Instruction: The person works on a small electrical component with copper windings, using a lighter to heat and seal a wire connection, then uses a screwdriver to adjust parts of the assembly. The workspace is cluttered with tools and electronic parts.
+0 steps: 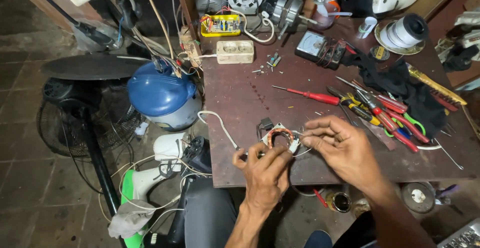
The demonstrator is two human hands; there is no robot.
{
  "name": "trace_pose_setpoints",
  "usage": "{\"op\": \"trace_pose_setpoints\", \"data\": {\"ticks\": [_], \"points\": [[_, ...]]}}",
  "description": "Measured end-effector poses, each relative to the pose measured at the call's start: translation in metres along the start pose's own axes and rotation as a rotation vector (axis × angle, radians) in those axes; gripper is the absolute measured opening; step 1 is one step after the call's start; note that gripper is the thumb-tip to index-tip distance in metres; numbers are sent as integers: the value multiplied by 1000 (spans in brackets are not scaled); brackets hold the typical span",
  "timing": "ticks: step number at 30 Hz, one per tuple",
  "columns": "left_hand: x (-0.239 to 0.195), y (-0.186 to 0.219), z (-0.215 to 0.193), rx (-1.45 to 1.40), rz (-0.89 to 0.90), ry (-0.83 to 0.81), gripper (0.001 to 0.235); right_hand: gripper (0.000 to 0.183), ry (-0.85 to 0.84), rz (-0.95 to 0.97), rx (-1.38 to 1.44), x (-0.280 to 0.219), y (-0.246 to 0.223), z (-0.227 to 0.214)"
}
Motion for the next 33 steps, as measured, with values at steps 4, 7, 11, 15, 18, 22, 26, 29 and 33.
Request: {"op": "trace_pose_setpoints", "data": {"ticks": [4,7,11,15,18,22,26,29,33], "points": [[-4,7,-3,44,25,13,16,10,-47,-181,-333,7,-30,0],[-8,12,-8,86,41,38,14,11,-181,-428,-459,5,-53,15],[-15,15,-12,121,29,105,25,14,-327,-654,-749,-6,-67,35],[-24,9,-12,175,-20,171,35,25,-406,-837,-976,-16,-47,47],[-25,8,-10,166,-35,176,29,31,-453,-918,-1048,-20,-66,58],[-32,5,-6,195,-43,168,42,17,-483,-924,-1056,-14,-69,66],[-22,4,-13,179,-102,200,23,18,-514,-954,-1079,-13,-68,74],[-18,6,-14,192,-74,212,30,26,-573,-952,-1114,-12,-65,78],[-14,10,-16,238,-68,223,29,16,-653,-985,-1064,-15,-69,83]]}}
Point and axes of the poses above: each hand's wrist, its own x-axis towards the middle knuckle, its own z-axis out of the palm, y = z × x, the point moved 10 cm from there along x, towards the middle knuckle, and after that the axes turned 11 degrees about -z, right-handed, at the moved point
